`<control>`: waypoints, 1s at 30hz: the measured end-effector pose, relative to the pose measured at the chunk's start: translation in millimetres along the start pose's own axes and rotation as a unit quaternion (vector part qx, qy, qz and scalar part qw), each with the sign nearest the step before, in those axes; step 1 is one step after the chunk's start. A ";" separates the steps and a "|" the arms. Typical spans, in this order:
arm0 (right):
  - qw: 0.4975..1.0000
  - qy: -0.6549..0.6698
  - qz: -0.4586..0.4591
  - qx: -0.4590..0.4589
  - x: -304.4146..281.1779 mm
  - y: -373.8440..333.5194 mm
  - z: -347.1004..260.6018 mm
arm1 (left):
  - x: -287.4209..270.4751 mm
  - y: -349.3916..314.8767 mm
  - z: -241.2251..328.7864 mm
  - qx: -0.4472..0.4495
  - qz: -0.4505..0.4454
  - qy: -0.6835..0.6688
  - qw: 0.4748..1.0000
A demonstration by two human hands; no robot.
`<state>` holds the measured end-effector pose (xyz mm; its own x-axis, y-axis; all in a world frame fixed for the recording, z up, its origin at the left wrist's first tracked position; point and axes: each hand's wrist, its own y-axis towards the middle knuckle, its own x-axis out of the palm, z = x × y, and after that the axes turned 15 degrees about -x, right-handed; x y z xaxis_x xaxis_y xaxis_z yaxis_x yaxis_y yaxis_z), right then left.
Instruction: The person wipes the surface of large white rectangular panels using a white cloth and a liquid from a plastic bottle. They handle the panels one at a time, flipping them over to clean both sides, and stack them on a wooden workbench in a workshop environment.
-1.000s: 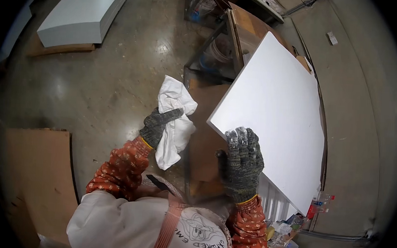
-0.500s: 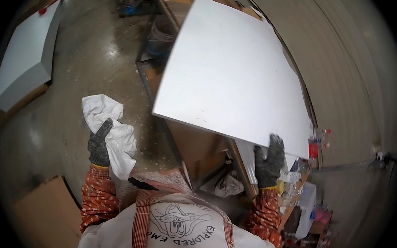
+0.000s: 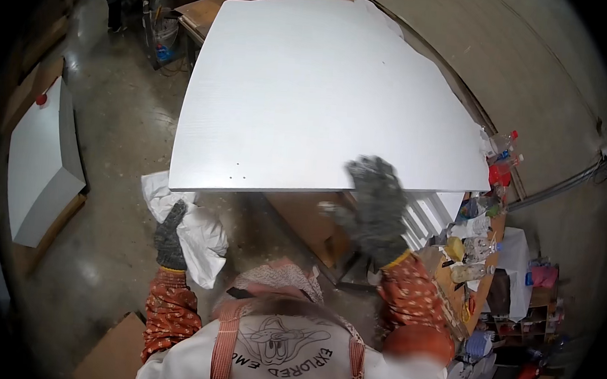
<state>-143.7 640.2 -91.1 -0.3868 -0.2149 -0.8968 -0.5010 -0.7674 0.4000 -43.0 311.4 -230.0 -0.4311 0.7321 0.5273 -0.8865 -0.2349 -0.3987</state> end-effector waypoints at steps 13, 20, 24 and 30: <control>0.990 0.044 -0.095 0.094 27.8 94.2 44.7 | 14.4 -15.4 7.4 -0.122 -0.112 -0.126 0.978; 0.955 0.219 -0.121 -0.162 6.8 130.6 -22.8 | -47.2 3.3 -20.1 0.117 0.042 0.180 0.976; 0.963 0.106 -0.244 0.044 6.6 112.2 77.0 | -6.1 -5.6 0.0 -0.091 -0.050 -0.166 0.981; 0.965 0.228 -0.124 0.035 10.0 166.2 44.4 | -24.5 -2.9 -1.2 -0.161 -0.005 -0.201 0.966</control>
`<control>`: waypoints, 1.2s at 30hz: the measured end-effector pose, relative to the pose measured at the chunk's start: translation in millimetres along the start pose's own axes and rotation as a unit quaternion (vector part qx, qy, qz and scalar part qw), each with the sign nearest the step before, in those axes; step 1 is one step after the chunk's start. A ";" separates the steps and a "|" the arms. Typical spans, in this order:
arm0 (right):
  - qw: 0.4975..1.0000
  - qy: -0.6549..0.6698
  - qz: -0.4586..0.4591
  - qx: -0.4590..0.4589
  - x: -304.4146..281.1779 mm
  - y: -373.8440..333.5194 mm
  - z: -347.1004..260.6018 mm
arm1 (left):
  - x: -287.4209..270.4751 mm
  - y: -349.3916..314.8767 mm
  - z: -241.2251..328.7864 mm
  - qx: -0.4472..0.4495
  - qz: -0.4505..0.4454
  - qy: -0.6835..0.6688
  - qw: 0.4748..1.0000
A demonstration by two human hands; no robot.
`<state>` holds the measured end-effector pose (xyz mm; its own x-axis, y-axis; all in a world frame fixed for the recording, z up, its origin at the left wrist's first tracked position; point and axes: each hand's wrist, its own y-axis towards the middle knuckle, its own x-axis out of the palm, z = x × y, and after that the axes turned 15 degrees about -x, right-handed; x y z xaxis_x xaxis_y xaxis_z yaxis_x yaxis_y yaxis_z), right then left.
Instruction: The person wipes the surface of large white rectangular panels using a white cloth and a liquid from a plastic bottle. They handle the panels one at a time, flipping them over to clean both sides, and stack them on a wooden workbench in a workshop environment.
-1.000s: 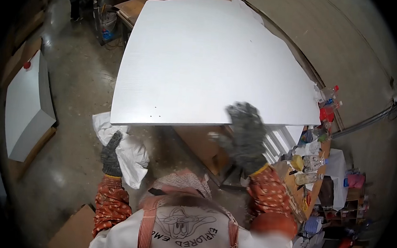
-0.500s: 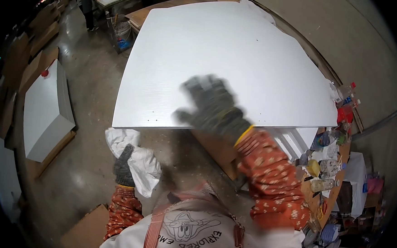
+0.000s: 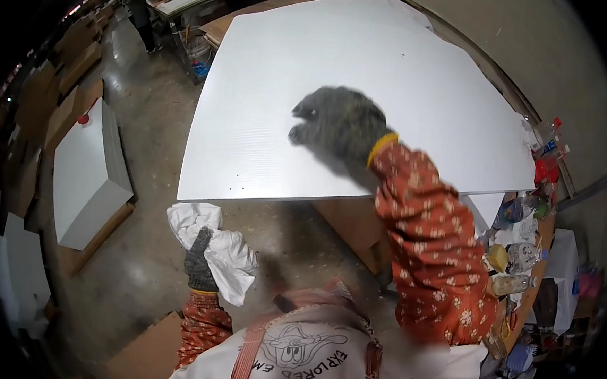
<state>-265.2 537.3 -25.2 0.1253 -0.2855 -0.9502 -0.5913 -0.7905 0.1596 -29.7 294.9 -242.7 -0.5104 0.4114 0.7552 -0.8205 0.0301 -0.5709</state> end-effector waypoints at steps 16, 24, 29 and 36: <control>0.962 -0.100 -0.255 -0.027 -26.5 62.6 7.4 | -0.6 7.5 -3.8 0.064 0.074 -0.017 0.995; 0.960 -0.094 -0.263 -0.027 -29.3 69.3 5.7 | -3.0 5.0 -2.9 0.056 0.049 -0.029 0.997; 0.944 -0.046 -0.319 0.071 -36.7 68.8 27.7 | 2.2 5.0 -4.5 0.050 0.046 -0.024 0.997; 0.962 -0.012 -0.271 -0.015 -32.7 49.5 -34.6 | 5.4 9.6 -1.7 0.039 0.046 -0.008 0.998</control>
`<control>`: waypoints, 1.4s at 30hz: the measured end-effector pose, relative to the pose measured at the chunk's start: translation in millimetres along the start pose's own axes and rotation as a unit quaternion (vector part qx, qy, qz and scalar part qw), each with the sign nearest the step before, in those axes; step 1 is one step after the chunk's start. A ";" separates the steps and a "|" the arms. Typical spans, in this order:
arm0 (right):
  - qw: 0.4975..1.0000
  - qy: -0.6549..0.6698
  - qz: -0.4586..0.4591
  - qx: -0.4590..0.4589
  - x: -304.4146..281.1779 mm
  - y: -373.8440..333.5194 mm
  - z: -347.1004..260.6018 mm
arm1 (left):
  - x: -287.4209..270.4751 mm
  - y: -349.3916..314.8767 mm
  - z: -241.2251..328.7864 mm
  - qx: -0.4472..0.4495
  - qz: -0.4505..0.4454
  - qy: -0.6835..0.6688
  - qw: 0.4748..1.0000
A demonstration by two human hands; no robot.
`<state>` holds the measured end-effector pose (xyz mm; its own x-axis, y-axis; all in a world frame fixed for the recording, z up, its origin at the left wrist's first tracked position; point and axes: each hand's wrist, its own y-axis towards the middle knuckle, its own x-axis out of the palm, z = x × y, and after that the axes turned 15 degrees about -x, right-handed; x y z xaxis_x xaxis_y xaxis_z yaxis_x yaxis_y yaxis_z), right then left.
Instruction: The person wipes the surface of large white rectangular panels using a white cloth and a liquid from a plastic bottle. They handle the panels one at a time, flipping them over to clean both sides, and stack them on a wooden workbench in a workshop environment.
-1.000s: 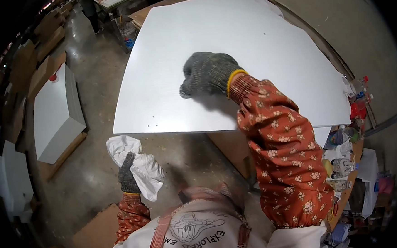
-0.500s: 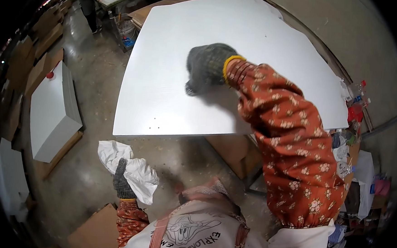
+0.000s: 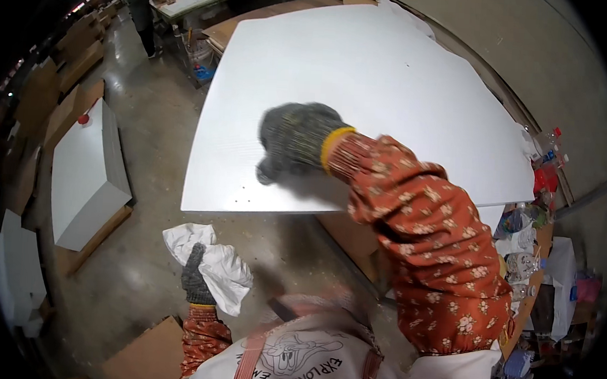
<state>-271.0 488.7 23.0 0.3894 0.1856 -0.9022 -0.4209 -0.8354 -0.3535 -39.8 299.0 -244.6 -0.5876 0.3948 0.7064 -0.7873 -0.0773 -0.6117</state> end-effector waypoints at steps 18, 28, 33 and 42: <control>0.804 -0.003 0.530 -0.268 207.6 -27.7 -89.4 | 50.0 -5.9 -14.1 -0.089 -0.249 0.072 0.962; 0.691 -0.124 0.711 -0.044 174.5 -153.8 -16.0 | 112.1 -7.8 -71.2 -0.225 -0.358 0.184 0.887; 0.705 -0.223 0.670 -0.065 130.8 -109.6 39.1 | 173.2 -13.4 -74.6 -0.087 -0.297 0.171 0.935; 0.701 -0.123 0.642 0.285 209.2 -327.0 192.0 | 131.6 34.2 -24.0 0.407 -0.078 0.467 0.781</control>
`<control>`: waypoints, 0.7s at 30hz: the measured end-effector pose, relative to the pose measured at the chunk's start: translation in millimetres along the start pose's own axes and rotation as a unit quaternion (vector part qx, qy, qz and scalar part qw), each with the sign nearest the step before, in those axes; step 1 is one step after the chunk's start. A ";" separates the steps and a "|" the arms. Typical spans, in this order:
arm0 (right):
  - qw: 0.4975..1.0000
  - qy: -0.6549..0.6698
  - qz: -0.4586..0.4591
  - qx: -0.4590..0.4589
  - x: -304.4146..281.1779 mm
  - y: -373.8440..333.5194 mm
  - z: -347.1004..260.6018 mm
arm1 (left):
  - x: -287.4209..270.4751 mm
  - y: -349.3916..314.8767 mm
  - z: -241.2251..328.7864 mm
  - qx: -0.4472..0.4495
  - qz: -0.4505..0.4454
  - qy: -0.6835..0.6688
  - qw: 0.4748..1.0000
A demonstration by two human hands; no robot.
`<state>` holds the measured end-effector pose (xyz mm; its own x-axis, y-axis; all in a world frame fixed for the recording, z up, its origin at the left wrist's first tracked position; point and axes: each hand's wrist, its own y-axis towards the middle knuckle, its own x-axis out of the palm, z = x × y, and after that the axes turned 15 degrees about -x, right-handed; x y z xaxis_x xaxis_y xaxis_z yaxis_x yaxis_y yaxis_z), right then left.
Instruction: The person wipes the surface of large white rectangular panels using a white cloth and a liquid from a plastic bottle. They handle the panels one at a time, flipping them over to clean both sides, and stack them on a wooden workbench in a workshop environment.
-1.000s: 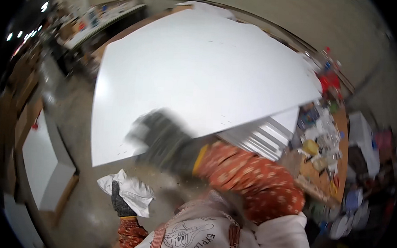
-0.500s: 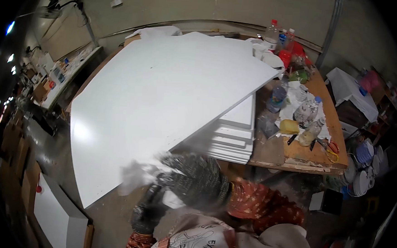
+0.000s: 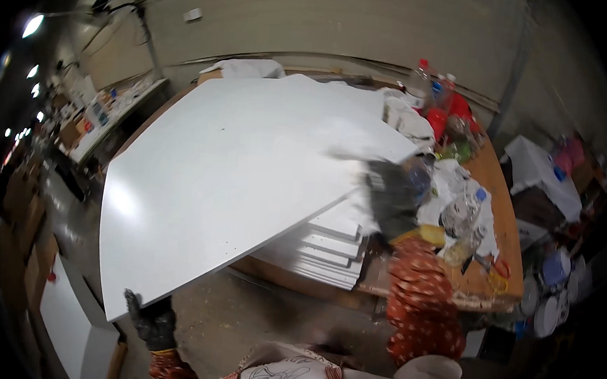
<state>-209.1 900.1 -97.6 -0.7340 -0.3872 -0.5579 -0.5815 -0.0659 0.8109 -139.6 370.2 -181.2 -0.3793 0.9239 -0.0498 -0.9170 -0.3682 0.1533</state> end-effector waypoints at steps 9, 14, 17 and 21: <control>0.947 -0.311 -0.076 0.019 -62.3 -77.2 85.7 | -114.3 54.1 71.5 0.157 0.107 0.488 0.852; 0.881 -0.392 -0.264 -0.009 -35.3 -82.2 84.3 | -71.9 93.7 86.9 -0.089 0.098 0.388 0.912; 0.930 -0.177 -0.304 0.102 -59.1 -14.6 67.7 | -75.9 119.2 89.6 -0.081 0.110 0.514 0.847; 0.962 -0.153 -0.217 0.056 -38.1 47.6 86.2 | -79.5 137.3 89.3 -0.088 0.123 0.563 0.812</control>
<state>-239.1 991.0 -53.0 -0.4726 -0.0551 -0.8795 -0.8781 -0.0548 0.4753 -224.3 255.5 -68.1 -0.3356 0.1755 -0.9255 -0.7623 -0.6278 0.1573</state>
